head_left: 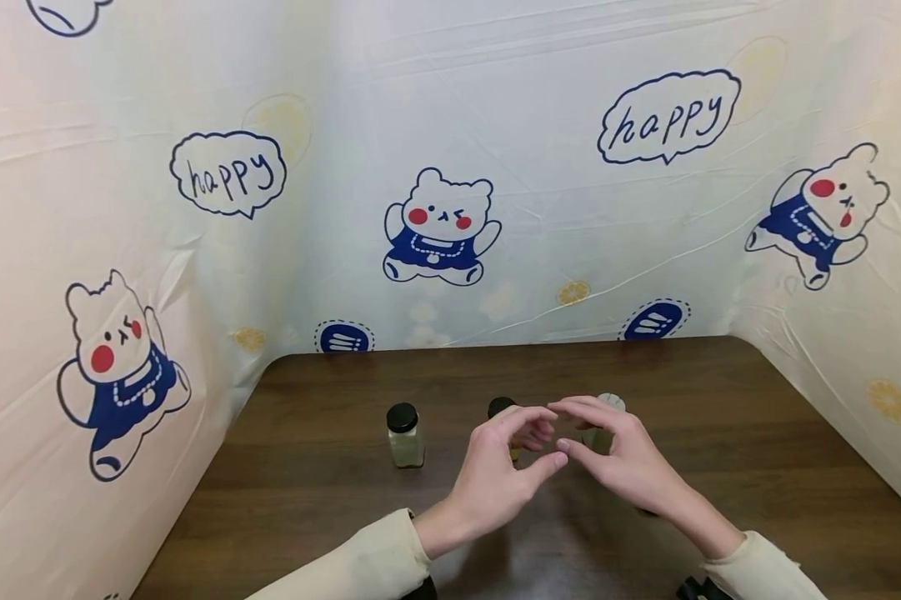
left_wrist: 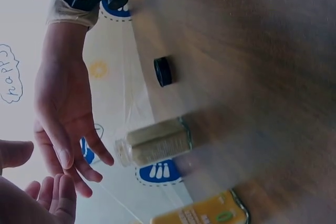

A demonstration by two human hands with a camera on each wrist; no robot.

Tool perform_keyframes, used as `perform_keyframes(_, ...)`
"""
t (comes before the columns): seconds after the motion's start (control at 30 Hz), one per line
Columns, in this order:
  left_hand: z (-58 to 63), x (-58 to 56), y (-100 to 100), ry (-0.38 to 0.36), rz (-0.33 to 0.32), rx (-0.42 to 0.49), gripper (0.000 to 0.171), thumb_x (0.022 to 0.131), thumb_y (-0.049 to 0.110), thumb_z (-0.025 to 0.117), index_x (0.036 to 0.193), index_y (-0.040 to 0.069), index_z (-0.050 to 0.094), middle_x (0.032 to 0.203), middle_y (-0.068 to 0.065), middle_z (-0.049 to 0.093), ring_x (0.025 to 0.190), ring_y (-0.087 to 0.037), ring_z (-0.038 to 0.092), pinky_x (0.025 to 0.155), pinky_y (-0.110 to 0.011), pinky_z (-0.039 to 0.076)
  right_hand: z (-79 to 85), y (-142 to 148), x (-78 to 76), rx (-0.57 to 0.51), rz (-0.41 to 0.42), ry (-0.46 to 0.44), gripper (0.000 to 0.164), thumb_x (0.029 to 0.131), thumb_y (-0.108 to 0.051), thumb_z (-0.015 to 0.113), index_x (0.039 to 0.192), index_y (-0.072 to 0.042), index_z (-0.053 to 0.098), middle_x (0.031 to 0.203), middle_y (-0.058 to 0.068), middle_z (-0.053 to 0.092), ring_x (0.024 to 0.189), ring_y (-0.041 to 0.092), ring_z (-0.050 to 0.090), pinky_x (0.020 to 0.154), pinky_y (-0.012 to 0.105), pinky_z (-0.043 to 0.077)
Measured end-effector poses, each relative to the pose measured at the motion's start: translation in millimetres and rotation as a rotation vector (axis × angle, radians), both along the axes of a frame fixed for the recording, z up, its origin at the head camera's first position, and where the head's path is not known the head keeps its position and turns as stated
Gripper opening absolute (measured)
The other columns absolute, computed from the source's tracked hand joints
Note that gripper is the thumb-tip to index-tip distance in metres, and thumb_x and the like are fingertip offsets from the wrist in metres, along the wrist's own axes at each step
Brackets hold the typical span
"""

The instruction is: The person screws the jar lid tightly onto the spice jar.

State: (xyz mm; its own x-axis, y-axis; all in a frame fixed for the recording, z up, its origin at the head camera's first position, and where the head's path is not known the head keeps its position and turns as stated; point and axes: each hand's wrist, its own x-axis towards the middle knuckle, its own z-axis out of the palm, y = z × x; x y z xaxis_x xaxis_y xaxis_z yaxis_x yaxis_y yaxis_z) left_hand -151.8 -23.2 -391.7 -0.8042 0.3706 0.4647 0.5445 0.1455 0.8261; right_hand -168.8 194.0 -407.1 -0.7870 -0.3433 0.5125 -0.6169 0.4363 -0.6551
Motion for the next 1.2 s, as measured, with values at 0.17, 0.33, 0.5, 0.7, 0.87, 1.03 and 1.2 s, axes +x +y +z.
perform_keyframes(0.17, -4.4, 2.1, 5, -0.02, -0.011, -0.01, 0.034, 0.092, 0.008, 0.083, 0.122, 0.017, 0.07, 0.109, -0.003, 0.068, 0.099, -0.014, 0.069, 0.089, -0.029, 0.059, -2.3, 3, 2.7, -0.01, 0.003, 0.018, 0.043, 0.091, -0.001, 0.082, 0.13, -0.017, 0.074, 0.129, -0.005, 0.07, 0.111, 0.018, 0.067, 0.088, 0.029, 0.057)
perform_keyframes(0.33, -10.6, 3.7, 9, -0.009, -0.023, -0.042, 0.033, 0.093, 0.009, 0.082, 0.123, 0.012, 0.07, 0.111, 0.0, 0.068, 0.102, -0.01, 0.068, 0.091, -0.027, 0.058, -5.7, 7, 5.5, -0.019, 0.005, 0.009, 0.042, 0.09, 0.002, 0.081, 0.128, -0.014, 0.074, 0.127, -0.004, 0.07, 0.108, 0.017, 0.068, 0.087, 0.026, 0.057)
perform_keyframes(0.5, -16.2, 4.1, 12, -0.011, -0.029, -0.081, 0.034, 0.094, 0.011, 0.081, 0.126, 0.008, 0.069, 0.113, 0.001, 0.068, 0.104, -0.009, 0.067, 0.091, -0.028, 0.058, -9.1, 12, 8.3, -0.014, -0.024, -0.003, 0.04, 0.09, -0.002, 0.083, 0.127, -0.016, 0.075, 0.124, -0.006, 0.07, 0.101, 0.02, 0.067, 0.085, 0.025, 0.055)
perform_keyframes(0.7, -21.2, 3.5, 17, -0.063, -0.039, -0.098, 0.036, 0.093, 0.011, 0.081, 0.126, 0.009, 0.069, 0.113, 0.003, 0.067, 0.105, -0.01, 0.067, 0.092, -0.027, 0.057, -12.9, 17, 11.1, -0.001, -0.044, 0.005, 0.039, 0.088, 0.0, 0.084, 0.125, -0.012, 0.075, 0.121, -0.005, 0.071, 0.098, 0.019, 0.068, 0.084, 0.029, 0.058)
perform_keyframes(0.87, -23.5, 2.3, 21, -0.094, -0.044, -0.104, 0.036, 0.092, 0.012, 0.082, 0.125, 0.009, 0.069, 0.113, 0.002, 0.068, 0.104, -0.01, 0.068, 0.093, -0.028, 0.057, -15.1, 19, 14.7, -0.008, -0.029, 0.005, 0.04, 0.088, 0.002, 0.083, 0.124, -0.014, 0.075, 0.123, -0.003, 0.071, 0.098, 0.013, 0.069, 0.082, 0.033, 0.06)
perform_keyframes(1.03, -26.7, 0.4, 24, -0.129, -0.041, -0.111, 0.035, 0.093, 0.013, 0.081, 0.126, 0.011, 0.07, 0.114, 0.0, 0.069, 0.105, -0.013, 0.069, 0.094, -0.028, 0.057, -17.9, 22, 17.6, -0.002, -0.019, 0.006, 0.04, 0.089, 0.003, 0.083, 0.123, -0.017, 0.075, 0.122, -0.004, 0.071, 0.095, 0.014, 0.07, 0.082, 0.032, 0.059)
perform_keyframes(1.2, -29.5, -5.3, 30, -0.145, -0.03, -0.099, 0.031, 0.095, 0.016, 0.081, 0.123, 0.011, 0.071, 0.114, -0.002, 0.07, 0.105, -0.014, 0.069, 0.092, -0.025, 0.056, -20.7, 27, 18.2, 0.004, -0.032, 0.025, 0.042, 0.086, 0.006, 0.082, 0.123, -0.014, 0.075, 0.12, -0.003, 0.071, 0.093, 0.016, 0.069, 0.082, 0.026, 0.057)
